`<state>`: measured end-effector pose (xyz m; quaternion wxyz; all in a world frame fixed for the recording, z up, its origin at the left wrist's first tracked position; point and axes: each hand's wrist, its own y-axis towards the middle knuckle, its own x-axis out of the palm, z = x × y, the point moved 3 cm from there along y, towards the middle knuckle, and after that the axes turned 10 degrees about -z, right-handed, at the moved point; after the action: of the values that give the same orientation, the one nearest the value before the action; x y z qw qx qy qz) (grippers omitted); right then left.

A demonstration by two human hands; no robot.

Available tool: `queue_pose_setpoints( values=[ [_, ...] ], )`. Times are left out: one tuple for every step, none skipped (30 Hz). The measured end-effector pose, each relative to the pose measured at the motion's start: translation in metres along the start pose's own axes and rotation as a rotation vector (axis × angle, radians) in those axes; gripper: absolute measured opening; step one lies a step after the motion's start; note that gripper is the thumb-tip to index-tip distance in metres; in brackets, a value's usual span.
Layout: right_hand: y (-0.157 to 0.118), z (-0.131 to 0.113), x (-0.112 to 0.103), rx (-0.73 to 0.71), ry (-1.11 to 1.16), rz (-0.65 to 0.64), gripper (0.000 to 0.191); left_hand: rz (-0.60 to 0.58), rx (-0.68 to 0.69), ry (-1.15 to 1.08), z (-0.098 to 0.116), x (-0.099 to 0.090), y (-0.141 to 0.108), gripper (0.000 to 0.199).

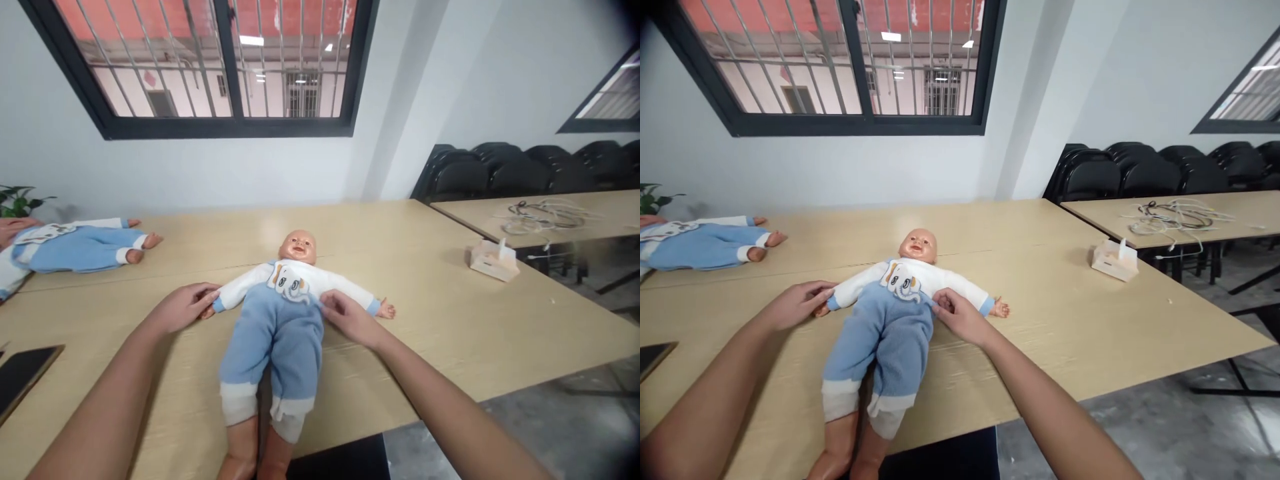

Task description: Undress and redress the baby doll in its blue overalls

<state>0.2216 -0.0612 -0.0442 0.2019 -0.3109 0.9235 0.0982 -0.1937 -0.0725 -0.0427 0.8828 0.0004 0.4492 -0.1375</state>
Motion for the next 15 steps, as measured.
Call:
queue_pose_setpoints(
  values=[
    [0.000, 0.000, 0.000, -0.006, -0.026, -0.013, 0.027, 0.051, -0.014, 0.068, 0.003, -0.004, 0.000, 0.047],
    [0.000, 0.000, 0.000, -0.017, -0.056, -0.016, 0.024, 0.108, -0.024, 0.141, 0.010, -0.008, 0.000, 0.045],
    [0.000, 0.000, 0.000, -0.034, -0.080, -0.010, 0.021, 0.167, -0.026, 0.209, 0.019, -0.011, 0.000, 0.044],
    [-0.001, 0.000, 0.000, -0.053, -0.092, -0.002, 0.018, 0.223, -0.012, 0.262, 0.032, -0.012, 0.002, 0.043],
    [-0.002, 0.000, 0.000, -0.067, -0.089, 0.006, 0.016, 0.268, 0.021, 0.301, 0.048, -0.013, 0.004, 0.042],
    [-0.003, 0.000, 0.000, -0.070, -0.074, 0.013, 0.015, 0.302, 0.077, 0.323, 0.067, -0.011, 0.007, 0.041],
    [-0.003, 0.000, -0.001, -0.065, -0.053, 0.022, 0.015, 0.313, 0.149, 0.335, 0.088, -0.008, 0.012, 0.039],
    [-0.004, 0.000, -0.001, -0.054, -0.029, 0.036, 0.015, 0.314, 0.225, 0.341, 0.111, -0.004, 0.017, 0.038],
    [-0.004, 0.000, -0.001, -0.041, -0.002, 0.053, 0.017, 0.293, 0.308, 0.340, 0.133, 0.002, 0.024, 0.037],
    [-0.005, 0.001, -0.002, -0.030, 0.026, 0.070, 0.019, 0.255, 0.390, 0.329, 0.155, 0.009, 0.032, 0.036],
    [-0.005, 0.001, -0.002, -0.025, 0.055, 0.082, 0.022, 0.187, 0.466, 0.318, 0.175, 0.017, 0.040, 0.036],
    [-0.004, 0.001, -0.002, -0.027, 0.087, 0.087, 0.024, 0.114, 0.519, 0.315, 0.192, 0.026, 0.047, 0.037],
    [-0.003, 0.001, -0.002, -0.033, 0.122, 0.088, 0.027, 0.048, 0.553, 0.319, 0.205, 0.034, 0.055, 0.038],
    [-0.002, 0.002, -0.002, -0.041, 0.158, 0.085, 0.029, -0.019, 0.572, 0.334, 0.215, 0.041, 0.062, 0.038],
    [-0.001, 0.002, -0.002, -0.050, 0.188, 0.079, 0.031, -0.078, 0.578, 0.355, 0.220, 0.048, 0.067, 0.036]
  ],
)
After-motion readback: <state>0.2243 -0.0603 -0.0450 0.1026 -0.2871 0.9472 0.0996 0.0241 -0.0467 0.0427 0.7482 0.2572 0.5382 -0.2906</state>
